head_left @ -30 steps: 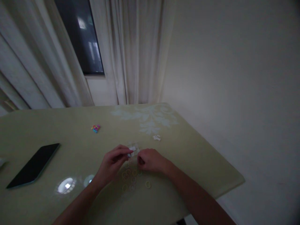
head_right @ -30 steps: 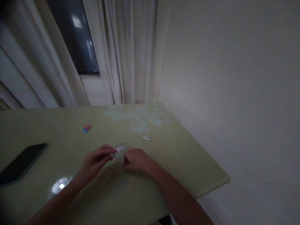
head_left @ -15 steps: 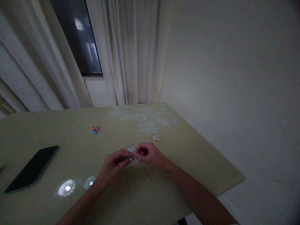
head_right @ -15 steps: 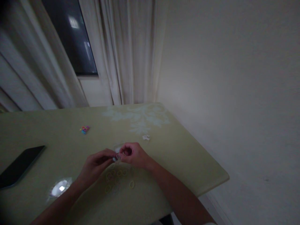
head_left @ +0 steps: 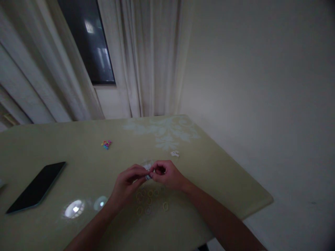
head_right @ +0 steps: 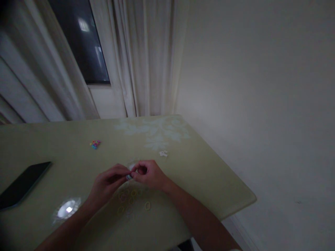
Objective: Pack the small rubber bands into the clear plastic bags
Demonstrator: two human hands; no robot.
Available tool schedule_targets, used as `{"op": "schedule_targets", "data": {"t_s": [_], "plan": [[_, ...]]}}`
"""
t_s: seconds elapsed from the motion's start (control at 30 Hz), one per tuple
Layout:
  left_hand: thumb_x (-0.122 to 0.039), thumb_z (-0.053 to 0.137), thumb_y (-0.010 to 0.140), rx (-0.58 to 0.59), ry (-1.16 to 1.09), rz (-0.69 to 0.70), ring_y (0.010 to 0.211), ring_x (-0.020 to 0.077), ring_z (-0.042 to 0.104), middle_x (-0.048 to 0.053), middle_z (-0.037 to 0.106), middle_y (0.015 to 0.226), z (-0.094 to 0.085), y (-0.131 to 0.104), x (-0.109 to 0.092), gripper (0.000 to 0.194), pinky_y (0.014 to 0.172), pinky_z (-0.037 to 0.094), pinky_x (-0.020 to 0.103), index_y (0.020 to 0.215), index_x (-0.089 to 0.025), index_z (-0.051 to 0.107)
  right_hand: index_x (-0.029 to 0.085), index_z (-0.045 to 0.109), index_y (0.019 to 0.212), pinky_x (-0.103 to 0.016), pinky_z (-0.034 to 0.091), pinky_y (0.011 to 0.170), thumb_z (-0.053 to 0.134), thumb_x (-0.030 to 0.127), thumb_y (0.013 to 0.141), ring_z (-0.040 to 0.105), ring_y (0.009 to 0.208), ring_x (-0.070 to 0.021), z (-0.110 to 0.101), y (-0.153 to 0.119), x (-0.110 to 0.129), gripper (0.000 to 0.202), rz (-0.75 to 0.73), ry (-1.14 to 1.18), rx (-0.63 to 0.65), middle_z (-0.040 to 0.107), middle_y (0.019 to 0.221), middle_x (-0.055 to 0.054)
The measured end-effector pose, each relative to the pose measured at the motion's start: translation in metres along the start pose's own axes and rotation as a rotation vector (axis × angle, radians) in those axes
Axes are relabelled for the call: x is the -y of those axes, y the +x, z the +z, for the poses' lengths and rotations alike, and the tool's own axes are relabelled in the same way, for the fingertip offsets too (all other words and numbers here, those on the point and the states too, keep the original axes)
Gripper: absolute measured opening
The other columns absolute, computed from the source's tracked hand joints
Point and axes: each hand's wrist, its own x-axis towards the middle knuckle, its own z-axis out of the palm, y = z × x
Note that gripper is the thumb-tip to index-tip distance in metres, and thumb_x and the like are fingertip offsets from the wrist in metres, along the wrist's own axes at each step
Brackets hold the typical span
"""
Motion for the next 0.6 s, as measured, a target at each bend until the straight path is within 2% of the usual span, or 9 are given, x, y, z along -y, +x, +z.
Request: {"op": "schedule_targets", "data": {"t_s": [0.1, 0.23, 0.3, 0.4, 0.47, 0.6], "plan": [[-0.034, 0.08, 0.087, 0.004, 0.013, 0.012, 0.083, 0.0186, 0.074, 0.006, 0.077, 0.09, 0.0, 0.0, -0.001, 0.011, 0.071, 0.06, 0.025, 0.089, -0.024, 0.082, 0.015, 0.075, 0.09, -0.025, 0.027, 0.054, 0.075, 0.041, 0.083, 0.035, 0.055, -0.0091, -0.001, 0.001, 0.0, 0.026, -0.011, -0.011, 0.007, 0.043, 0.059, 0.007], [-0.037, 0.077, 0.089, -0.007, 0.001, -0.093, 0.08, 0.0188, 0.076, 0.005, 0.079, 0.089, 0.0, -0.002, -0.004, 0.016, 0.075, 0.062, 0.027, 0.093, -0.022, 0.079, 0.016, 0.076, 0.091, -0.024, 0.031, 0.055, 0.074, 0.037, 0.086, 0.042, 0.058, -0.0102, -0.018, 0.001, 0.005, 0.022, 0.003, -0.135, 0.049, 0.05, 0.062, 0.005], [-0.038, 0.077, 0.089, -0.011, -0.001, -0.143, 0.078, 0.019, 0.077, 0.005, 0.08, 0.086, 0.0, -0.003, -0.006, 0.018, 0.075, 0.062, 0.027, 0.092, -0.021, 0.078, 0.017, 0.078, 0.087, -0.024, 0.033, 0.056, 0.077, 0.031, 0.082, 0.047, 0.059, -0.0106, -0.032, 0.0, 0.007, 0.015, 0.061, -0.302, 0.143, 0.055, 0.063, 0.004], [-0.037, 0.079, 0.087, -0.023, 0.007, -0.154, 0.079, 0.0197, 0.077, 0.006, 0.081, 0.086, -0.001, -0.002, -0.006, 0.017, 0.075, 0.063, 0.028, 0.091, -0.02, 0.079, 0.018, 0.08, 0.081, -0.023, 0.035, 0.055, 0.083, 0.024, 0.072, 0.053, 0.057, -0.0114, -0.045, -0.002, 0.006, 0.012, 0.198, -0.535, 0.359, 0.061, 0.062, 0.004], [-0.035, 0.08, 0.086, -0.028, 0.004, -0.144, 0.079, 0.0199, 0.078, 0.006, 0.082, 0.087, -0.001, -0.002, -0.005, 0.016, 0.075, 0.063, 0.027, 0.091, -0.021, 0.08, 0.019, 0.081, 0.08, -0.023, 0.037, 0.055, 0.082, 0.02, 0.07, 0.055, 0.057, -0.0122, -0.046, -0.004, 0.005, 0.011, 0.249, -0.619, 0.428, 0.064, 0.063, 0.003], [-0.031, 0.08, 0.085, -0.016, -0.01, -0.141, 0.077, 0.0188, 0.078, 0.004, 0.082, 0.085, -0.003, -0.001, -0.003, 0.011, 0.074, 0.063, 0.025, 0.09, -0.021, 0.081, 0.02, 0.081, 0.08, -0.024, 0.038, 0.056, 0.074, 0.015, 0.069, 0.057, 0.059, -0.0131, -0.036, -0.008, 0.007, 0.013, 0.226, -0.742, 0.414, 0.07, 0.068, 0.0]]}}
